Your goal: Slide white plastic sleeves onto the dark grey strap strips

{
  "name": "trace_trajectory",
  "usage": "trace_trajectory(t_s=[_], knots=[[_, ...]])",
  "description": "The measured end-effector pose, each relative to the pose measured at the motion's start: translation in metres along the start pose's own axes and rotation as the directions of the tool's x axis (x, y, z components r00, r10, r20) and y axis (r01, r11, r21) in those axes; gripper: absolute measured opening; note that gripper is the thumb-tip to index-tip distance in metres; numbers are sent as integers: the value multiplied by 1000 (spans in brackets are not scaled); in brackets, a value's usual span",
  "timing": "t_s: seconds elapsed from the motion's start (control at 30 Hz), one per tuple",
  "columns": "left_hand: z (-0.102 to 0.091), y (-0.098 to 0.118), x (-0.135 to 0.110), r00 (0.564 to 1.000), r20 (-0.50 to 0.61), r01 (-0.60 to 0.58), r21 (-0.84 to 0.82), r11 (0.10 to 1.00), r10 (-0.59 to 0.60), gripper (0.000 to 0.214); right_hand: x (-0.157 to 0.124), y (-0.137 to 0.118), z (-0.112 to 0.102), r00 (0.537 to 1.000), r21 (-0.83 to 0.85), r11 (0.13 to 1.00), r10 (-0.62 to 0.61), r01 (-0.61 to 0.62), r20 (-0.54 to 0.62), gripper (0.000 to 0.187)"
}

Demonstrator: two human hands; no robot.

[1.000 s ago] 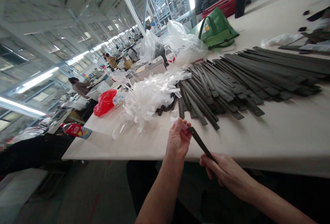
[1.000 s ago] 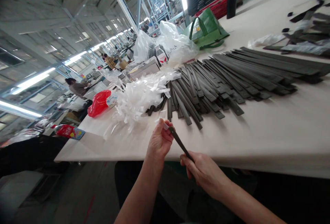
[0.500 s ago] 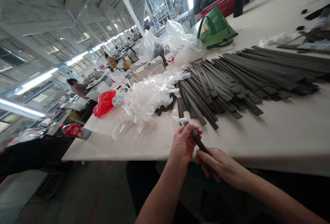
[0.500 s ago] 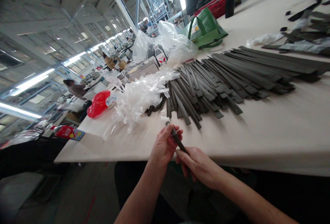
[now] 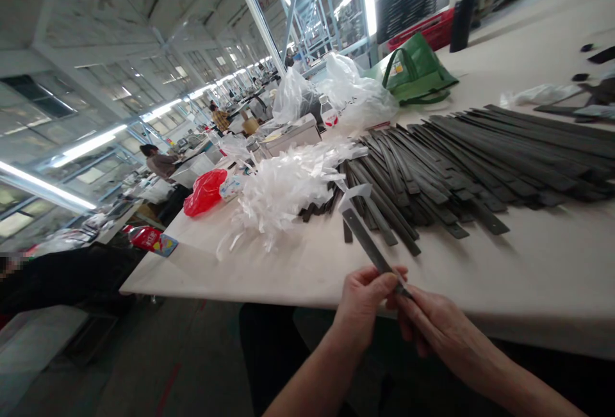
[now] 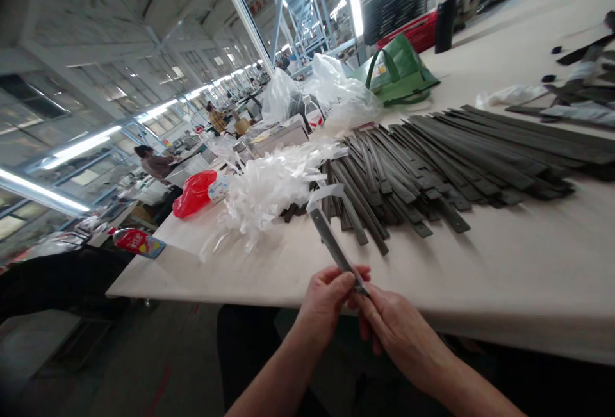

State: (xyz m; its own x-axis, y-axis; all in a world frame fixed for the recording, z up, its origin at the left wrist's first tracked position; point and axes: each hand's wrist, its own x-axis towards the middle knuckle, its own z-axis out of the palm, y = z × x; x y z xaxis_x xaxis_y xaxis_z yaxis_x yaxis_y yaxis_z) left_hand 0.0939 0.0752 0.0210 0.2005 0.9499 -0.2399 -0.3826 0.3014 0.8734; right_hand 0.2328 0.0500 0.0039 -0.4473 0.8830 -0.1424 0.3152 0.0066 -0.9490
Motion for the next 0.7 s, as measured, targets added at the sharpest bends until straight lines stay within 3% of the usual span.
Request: trace_trajectory(t_s=[0.1,0.17,0.33,0.43,0.53,0.6,0.7], knots=[[-3,15,8,969,-166,-197,-74,978,183,32,0,0,3,998,20,999,34,-35,61,51],[-3,16,10,952,-228,-215,-32,976,203,28,2,1,5,997,19,999,37,-39,62,52],[4,-8,-1,997,-70,18,43,999,-15,39,8,0,1,999,-5,1000,-29,29,-14,49],[4,3,3,984,-148,-102,-12,995,99,37,7,1,1,1000,-5,1000,-25,26,16,49],[1,20,13,927,-275,-287,-78,955,256,28,6,2,4,999,-2,1000,-2,2,46,51],[2,18,15,931,-271,-274,-80,958,243,24,7,3,3,999,-6,1000,4,-3,34,50],[6,-2,7,974,-171,-159,-49,986,149,23,10,2,-2,1000,3,1000,-7,7,-8,49]])
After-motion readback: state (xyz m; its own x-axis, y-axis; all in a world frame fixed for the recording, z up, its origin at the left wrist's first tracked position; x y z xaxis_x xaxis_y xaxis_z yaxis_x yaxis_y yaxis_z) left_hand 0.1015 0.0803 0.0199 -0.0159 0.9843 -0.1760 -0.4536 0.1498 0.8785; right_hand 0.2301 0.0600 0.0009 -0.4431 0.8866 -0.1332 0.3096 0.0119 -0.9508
